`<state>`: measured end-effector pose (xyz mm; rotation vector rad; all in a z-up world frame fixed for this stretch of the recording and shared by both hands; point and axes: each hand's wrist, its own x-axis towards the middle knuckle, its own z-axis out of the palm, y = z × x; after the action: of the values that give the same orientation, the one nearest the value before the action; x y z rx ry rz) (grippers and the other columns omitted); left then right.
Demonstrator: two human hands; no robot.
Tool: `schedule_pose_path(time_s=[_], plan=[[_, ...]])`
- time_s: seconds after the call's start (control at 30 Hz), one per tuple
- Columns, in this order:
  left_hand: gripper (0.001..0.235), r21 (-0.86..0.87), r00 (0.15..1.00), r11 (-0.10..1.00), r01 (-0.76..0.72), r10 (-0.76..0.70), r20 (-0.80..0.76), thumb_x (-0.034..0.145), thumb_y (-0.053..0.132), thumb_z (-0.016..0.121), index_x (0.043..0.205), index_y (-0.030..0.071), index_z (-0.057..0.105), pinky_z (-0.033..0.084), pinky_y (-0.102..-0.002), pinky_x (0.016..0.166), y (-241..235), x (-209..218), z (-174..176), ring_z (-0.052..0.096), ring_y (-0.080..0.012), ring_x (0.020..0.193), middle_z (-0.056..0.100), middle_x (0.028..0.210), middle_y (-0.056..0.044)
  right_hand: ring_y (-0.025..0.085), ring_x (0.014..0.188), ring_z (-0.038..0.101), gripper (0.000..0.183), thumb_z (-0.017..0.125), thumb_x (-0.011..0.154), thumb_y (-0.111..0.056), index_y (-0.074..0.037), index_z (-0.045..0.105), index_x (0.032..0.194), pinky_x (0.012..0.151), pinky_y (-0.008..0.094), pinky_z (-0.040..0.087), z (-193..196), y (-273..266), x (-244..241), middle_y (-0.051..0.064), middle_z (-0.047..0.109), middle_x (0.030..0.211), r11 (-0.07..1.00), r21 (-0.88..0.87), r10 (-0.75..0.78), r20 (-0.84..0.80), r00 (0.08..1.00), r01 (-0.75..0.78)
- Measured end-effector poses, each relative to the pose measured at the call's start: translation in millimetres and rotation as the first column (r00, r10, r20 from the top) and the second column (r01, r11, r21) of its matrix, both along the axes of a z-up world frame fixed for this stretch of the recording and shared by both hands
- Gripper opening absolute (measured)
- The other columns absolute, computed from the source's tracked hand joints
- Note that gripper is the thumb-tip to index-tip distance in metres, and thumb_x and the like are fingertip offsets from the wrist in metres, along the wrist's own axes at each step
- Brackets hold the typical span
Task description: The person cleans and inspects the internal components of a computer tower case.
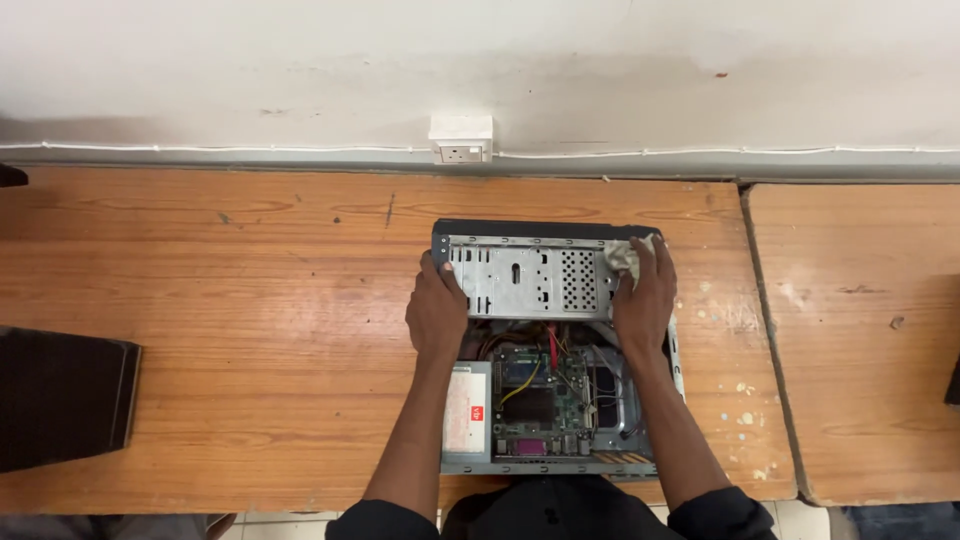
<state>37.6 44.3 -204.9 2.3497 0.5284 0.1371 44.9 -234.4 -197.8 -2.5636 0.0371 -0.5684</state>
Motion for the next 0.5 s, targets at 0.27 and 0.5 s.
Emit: schedule_pose_path(time_s=[0.27,0.5], plan=[[0.048,0.054,0.999,0.999,-0.007,0.009,-0.032,0.107,0.034,0.041,0.144,0.005,0.043,0.054,-0.058,0.074,-0.9,1.8,3.2,0.069,-0.0467,0.088,0.068,0.108,-0.027,0.038,0.139,0.053,0.049,0.064,0.088,0.005,-0.005,0.057,0.135,0.123,0.049,0.037,-6.9,117.0,41.0,0.017,0.059,0.140,0.821,0.182,0.531,0.107,0.841,-0.541],[0.045,0.063,0.996,0.998,0.018,-0.012,-0.093,0.107,0.035,0.041,0.142,0.007,0.044,0.055,-0.057,0.076,1.4,6.1,-8.9,0.070,-0.0445,0.092,0.068,0.113,-0.024,0.034,0.135,0.055,0.040,0.068,0.090,-0.001,-0.011,0.065,0.129,0.117,0.047,0.040,11.4,164.7,34.6,0.010,0.065,0.134,0.676,0.029,0.730,0.106,0.675,-0.736]])
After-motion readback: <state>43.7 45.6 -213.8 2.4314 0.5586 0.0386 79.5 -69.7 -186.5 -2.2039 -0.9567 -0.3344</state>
